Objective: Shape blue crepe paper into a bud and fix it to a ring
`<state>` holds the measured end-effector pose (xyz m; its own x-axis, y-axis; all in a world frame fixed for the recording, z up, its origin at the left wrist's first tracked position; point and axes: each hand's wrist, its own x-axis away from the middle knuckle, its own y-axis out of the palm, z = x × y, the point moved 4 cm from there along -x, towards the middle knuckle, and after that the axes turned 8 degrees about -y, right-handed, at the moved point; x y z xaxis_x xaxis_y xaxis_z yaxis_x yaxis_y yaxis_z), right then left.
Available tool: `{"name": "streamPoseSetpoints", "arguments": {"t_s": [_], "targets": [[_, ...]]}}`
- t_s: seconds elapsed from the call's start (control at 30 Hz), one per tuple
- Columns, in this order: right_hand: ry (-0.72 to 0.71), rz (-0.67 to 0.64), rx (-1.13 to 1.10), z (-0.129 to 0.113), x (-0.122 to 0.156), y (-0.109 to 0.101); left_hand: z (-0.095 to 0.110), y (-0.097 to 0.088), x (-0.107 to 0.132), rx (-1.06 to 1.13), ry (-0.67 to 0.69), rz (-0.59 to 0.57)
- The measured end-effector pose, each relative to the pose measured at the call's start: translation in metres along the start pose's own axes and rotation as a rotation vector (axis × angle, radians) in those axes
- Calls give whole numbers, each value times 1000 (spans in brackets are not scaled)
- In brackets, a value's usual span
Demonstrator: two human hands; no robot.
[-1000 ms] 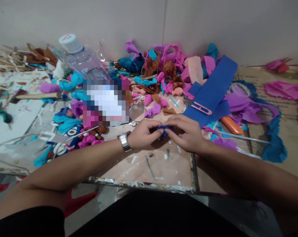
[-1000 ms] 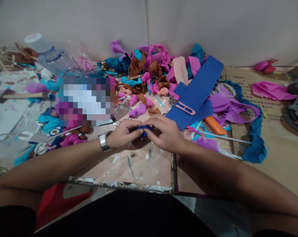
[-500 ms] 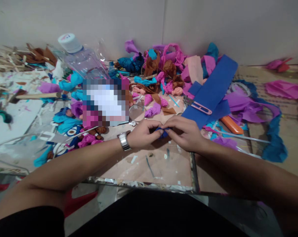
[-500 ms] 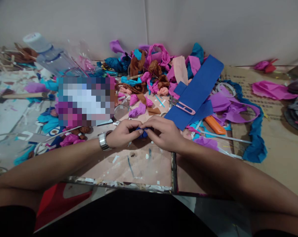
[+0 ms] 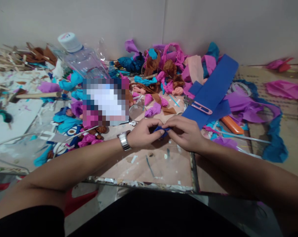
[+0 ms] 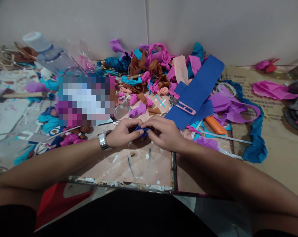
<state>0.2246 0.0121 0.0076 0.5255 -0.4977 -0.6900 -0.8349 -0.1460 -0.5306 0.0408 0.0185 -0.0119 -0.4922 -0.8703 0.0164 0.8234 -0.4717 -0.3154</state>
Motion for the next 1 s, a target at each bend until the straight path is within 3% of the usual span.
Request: {"name": "streamPoseSetpoints", "arguments": {"t_s": [1.0], "targets": [[-22,-48,-115,2,3,0,-4,-4,-3,122,-54,43]]}}
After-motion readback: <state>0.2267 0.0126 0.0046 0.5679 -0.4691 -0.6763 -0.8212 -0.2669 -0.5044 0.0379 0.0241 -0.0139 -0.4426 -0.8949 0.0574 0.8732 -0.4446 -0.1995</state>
